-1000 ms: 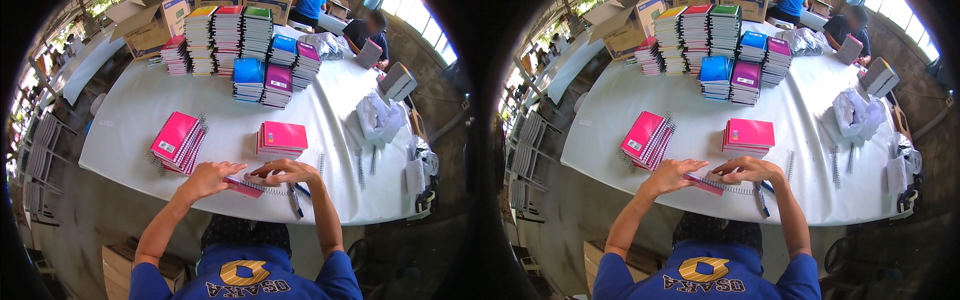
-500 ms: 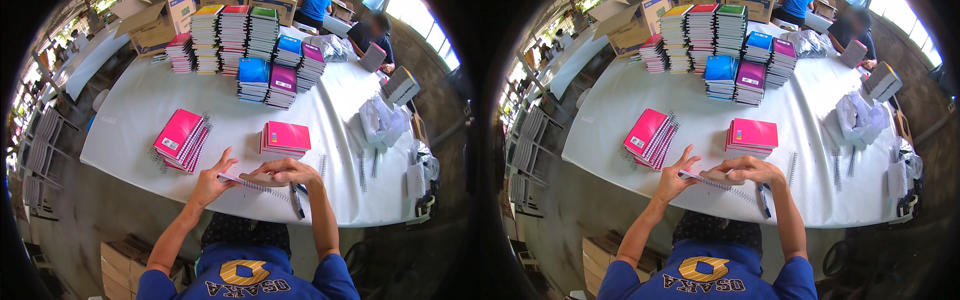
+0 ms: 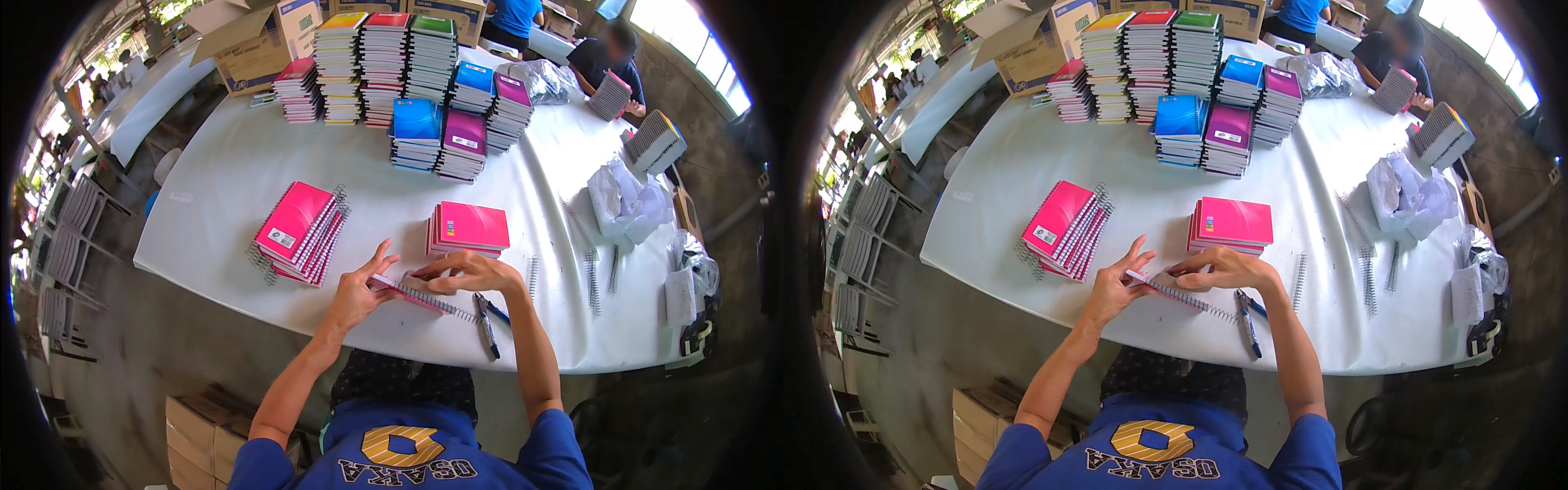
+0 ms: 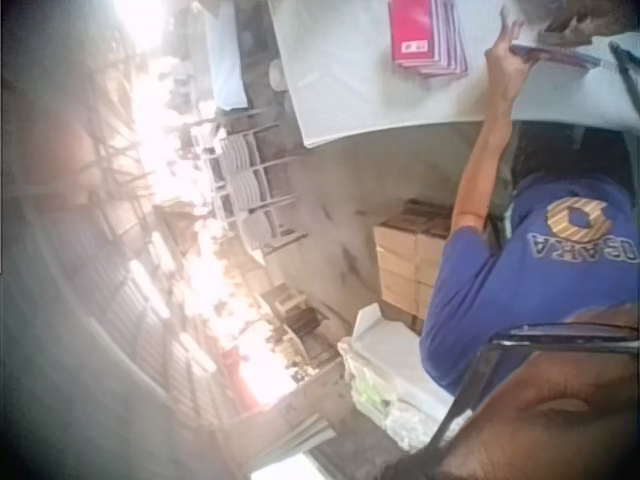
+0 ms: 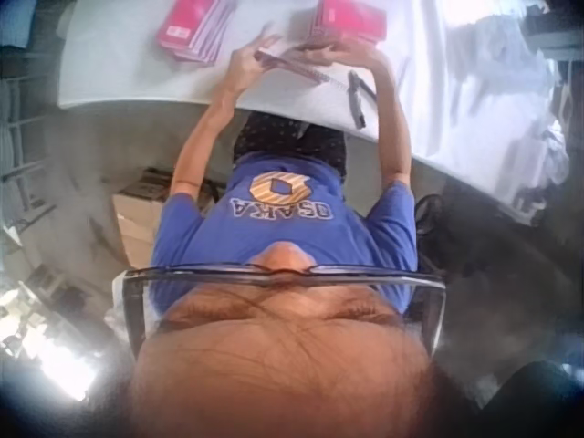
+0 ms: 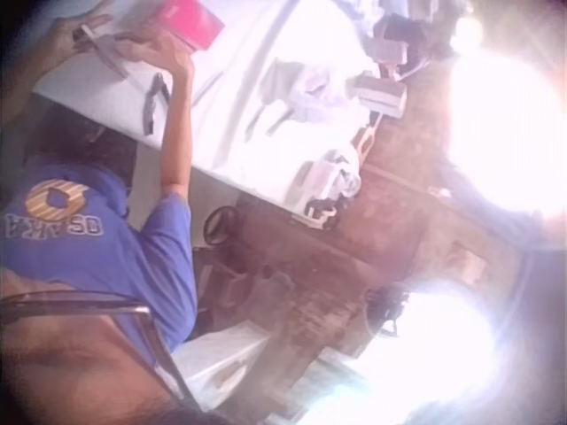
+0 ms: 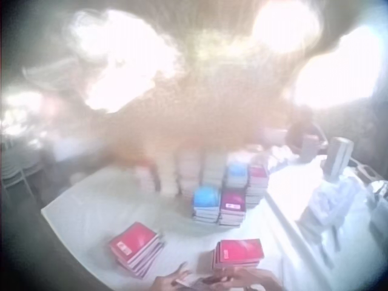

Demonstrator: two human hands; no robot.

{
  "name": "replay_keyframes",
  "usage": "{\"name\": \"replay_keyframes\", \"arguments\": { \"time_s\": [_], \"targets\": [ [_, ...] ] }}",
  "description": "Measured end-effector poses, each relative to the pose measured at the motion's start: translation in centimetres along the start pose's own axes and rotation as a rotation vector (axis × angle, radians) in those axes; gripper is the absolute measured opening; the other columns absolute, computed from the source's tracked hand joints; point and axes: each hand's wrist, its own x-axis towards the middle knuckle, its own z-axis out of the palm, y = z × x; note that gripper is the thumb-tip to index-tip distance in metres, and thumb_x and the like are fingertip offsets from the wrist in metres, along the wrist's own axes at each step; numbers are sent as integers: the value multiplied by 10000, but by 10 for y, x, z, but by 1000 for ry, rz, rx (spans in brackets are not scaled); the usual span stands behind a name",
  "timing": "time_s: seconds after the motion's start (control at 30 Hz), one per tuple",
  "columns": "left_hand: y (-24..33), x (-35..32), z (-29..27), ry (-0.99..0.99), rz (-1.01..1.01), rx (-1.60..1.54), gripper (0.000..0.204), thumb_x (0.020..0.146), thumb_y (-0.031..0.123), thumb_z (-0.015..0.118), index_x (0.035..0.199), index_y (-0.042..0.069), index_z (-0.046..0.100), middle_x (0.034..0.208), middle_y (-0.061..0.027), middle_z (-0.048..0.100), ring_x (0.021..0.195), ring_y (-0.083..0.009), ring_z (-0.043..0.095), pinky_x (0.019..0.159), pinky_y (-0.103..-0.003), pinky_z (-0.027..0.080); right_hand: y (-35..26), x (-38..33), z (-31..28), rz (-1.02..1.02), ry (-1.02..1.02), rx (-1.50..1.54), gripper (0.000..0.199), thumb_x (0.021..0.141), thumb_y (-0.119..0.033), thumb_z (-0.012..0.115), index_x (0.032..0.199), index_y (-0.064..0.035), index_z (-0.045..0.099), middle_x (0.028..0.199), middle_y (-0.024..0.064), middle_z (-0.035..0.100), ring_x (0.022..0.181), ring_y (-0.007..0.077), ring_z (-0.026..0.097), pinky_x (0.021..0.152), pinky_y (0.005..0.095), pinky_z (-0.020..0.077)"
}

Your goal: The person binds notebooks by threading a plastic spiral coil through pre-punched holes in the notebook covers and paper using their hands, then trims the excess coil with a pair of shears.

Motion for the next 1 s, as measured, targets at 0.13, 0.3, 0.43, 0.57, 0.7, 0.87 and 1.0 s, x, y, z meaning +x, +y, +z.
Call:
{"name": "replay_keyframes", "arguments": {
  "time_s": [0.13,0.3,0.43,0.57,0.7,0.87,1.0],
  "targets": [
    [-4,3,2,44,62,-32,978,723,130,847,1536,205,310,1308,-138,629,1063,-187,687,859,-311,563,3,-2,-6,66,-11,-41,568,873,-496,643,1231,-57,685,1116,150,703,1043,254,639,933,363,463],
    [-3,2,2,0,-44,-173,980,757,56,822,1554,162,261,1366,-189,575,1239,-182,557,966,-302,524,-4,1,-4,124,78,-35,604,876,-523,619,1252,-53,670,1167,176,686,1080,284,629,990,368,445],
    [-1,3,4,6,-47,-179,987,750,53,820,1549,224,267,1365,-174,576,1253,-252,566,990,-330,532,-12,15,-2,212,-58,-138,566,903,-479,615,1264,-46,658,1114,189,687,1011,253,637,925,354,473],
    [-9,3,1,-5,-78,-267,1009,747,54,825,1556,222,245,1435,-176,509,1278,-296,537,1027,-345,503,-19,5,-2,-11,76,-34,491,925,-440,619,1199,-40,693,1021,160,714,901,226,669,797,332,517],
    [4,6,-12,-123,-60,-273,929,795,145,813,1544,92,267,1510,-169,426,1354,-238,460,1050,-339,454,-30,-11,-25,30,177,-36,468,927,-416,630,1192,-36,695,1006,164,712,885,243,668,787,349,521],
    [-6,23,-17,-422,13,-261,657,888,289,726,1422,4,470,1484,-126,476,1395,-209,406,1081,-342,411,-5,-43,-29,10,890,-1351,437,858,-317,726,1176,-22,673,1165,167,648,1040,288,623,943,416,437],
    [13,0,-26,-148,-173,-378,532,908,289,696,1344,9,574,1430,-111,541,1406,-211,399,1086,-349,400,-26,-65,44,566,713,-794,417,873,-288,708,1202,-46,624,1196,189,583,1149,316,539,958,471,380]
  ]
}}
